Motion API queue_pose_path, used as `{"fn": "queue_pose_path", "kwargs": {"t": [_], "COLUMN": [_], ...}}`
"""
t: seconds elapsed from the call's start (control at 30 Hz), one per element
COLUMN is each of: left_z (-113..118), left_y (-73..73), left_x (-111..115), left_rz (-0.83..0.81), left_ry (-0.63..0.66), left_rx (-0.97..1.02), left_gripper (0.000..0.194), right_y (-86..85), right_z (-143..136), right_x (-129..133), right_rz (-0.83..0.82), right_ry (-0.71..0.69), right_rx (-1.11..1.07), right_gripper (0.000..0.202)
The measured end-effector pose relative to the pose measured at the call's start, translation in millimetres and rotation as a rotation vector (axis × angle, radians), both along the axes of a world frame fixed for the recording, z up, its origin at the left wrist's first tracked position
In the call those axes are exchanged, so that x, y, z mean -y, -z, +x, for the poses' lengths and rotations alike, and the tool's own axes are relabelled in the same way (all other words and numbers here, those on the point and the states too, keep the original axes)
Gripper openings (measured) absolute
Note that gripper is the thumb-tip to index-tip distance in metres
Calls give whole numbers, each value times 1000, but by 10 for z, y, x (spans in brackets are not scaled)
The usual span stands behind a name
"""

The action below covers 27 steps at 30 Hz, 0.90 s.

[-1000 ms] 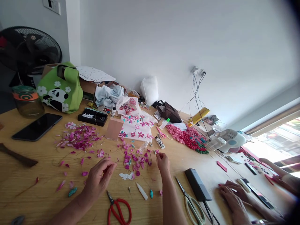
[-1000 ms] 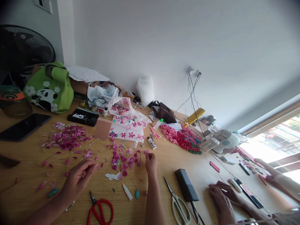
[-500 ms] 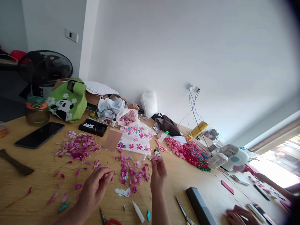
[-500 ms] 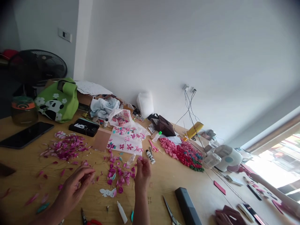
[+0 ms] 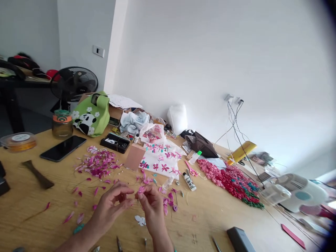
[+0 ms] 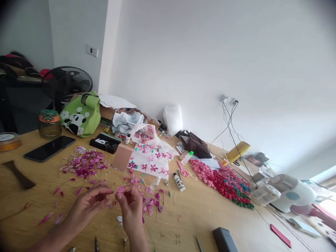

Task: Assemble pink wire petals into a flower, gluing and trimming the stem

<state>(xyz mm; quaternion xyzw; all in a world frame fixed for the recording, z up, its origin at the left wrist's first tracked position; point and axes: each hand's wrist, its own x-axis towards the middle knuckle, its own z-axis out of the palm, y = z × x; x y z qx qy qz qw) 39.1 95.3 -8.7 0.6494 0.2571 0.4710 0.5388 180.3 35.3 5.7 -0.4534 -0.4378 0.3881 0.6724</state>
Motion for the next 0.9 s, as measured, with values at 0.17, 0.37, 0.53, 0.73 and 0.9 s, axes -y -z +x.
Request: {"fn": "queue_pose_path", "kwargs": {"t": [0.17,0.37,0.53,0.73,0.9], "left_z": [-4,-40,-32,-49,-52], "left_y": [-69,-122,-170,-203,-189], "left_x": [-14,13,36,25,6], "left_rz": [-272,-422,-523,-635,-585], "left_ry": [159,187,241,219,157], "left_rx": [29,75,119,173,203], "left_gripper": [13,12,12,16,18], "right_y": [-2,5,43,54,28], "right_z": [-86,-160,-179,-191,-198], "right_x": [21,1,-11,-17,2], "right_rz": [5,-2,-36,-62,-115], "right_ry": [-66,-159,-201,-272,-284], "right_rx": [-125,-309,-395,-385,-254], "right_gripper": [15,28,29,22,24]}}
